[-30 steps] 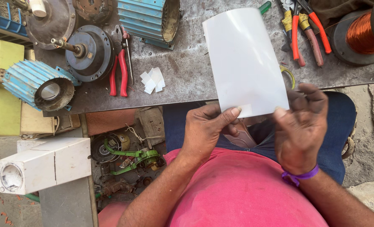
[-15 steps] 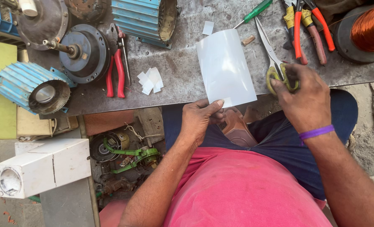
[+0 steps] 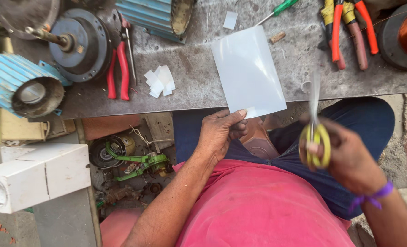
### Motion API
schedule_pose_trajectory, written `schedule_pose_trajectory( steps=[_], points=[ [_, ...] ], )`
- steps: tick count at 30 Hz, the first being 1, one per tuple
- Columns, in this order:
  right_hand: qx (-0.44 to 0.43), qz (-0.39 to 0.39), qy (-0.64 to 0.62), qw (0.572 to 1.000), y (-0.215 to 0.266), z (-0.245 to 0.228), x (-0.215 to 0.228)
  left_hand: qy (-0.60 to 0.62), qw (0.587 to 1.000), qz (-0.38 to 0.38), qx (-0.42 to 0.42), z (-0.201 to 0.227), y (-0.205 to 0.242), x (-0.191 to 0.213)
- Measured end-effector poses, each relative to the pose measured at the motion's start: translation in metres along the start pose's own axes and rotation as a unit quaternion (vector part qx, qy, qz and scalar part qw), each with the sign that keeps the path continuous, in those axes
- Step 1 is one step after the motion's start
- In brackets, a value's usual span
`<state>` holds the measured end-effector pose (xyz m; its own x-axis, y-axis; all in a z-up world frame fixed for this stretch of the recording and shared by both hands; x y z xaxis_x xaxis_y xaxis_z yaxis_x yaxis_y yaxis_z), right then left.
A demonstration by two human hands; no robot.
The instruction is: The person cuts a white plastic sheet into smaller rectangular pieces using scissors. They hold the sheet with one hand and cut strips, then trim the strips into smaller pieces, placing them on the workbench.
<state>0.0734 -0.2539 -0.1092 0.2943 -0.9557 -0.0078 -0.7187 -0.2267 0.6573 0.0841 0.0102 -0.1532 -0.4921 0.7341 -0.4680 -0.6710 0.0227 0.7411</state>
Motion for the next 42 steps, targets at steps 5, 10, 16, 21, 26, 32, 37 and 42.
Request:
schedule_pose_trajectory(
  steps=[5, 10, 16, 21, 26, 32, 37, 42],
  points=[
    [-0.075, -0.042, 0.194, 0.977, 0.047, 0.084, 0.010, 0.038, 0.999, 0.002, 0.034, -0.020, -0.002, 0.001],
    [-0.100, -0.056, 0.259, 0.959, 0.053, 0.084, -0.004, 0.066, 0.997, -0.001, 0.043, -0.031, -0.002, -0.001],
    [-0.115, 0.002, 0.183, 0.976, 0.034, 0.066, -0.030, 0.032, 0.999, -0.001, 0.035, -0.033, 0.001, -0.001],
    [-0.072, 0.006, 0.154, 0.985, 0.029, 0.062, -0.042, 0.034, 0.999, -0.001, 0.039, -0.035, 0.002, -0.002],
    [-0.072, -0.004, 0.178, 0.981, 0.029, 0.064, -0.046, 0.028, 0.999, -0.007, 0.033, -0.036, 0.004, -0.003],
    [-0.074, 0.006, 0.185, 0.980, 0.029, 0.065, -0.047, 0.018, 0.999, -0.007, 0.025, -0.039, 0.005, -0.005],
    [-0.050, 0.028, 0.206, 0.977, 0.031, 0.067, -0.045, 0.017, 1.000, -0.012, 0.020, -0.040, 0.006, -0.007],
    [-0.034, 0.038, 0.208, 0.977, 0.033, 0.070, -0.044, 0.017, 1.000, -0.012, 0.014, -0.041, 0.007, -0.008]
  ],
)
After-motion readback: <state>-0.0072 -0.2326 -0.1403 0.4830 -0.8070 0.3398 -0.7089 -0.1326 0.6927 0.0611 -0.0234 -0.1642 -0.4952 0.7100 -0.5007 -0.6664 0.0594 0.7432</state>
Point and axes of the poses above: each hand's wrist, its own y-axis away from the middle knuckle, its own x-axis out of the back of the hand, z = x × y, the point moved 6 cm from there along -y, towards the middle knuckle, and after that the axes turned 13 degrees about y, right-handed, at the moved point
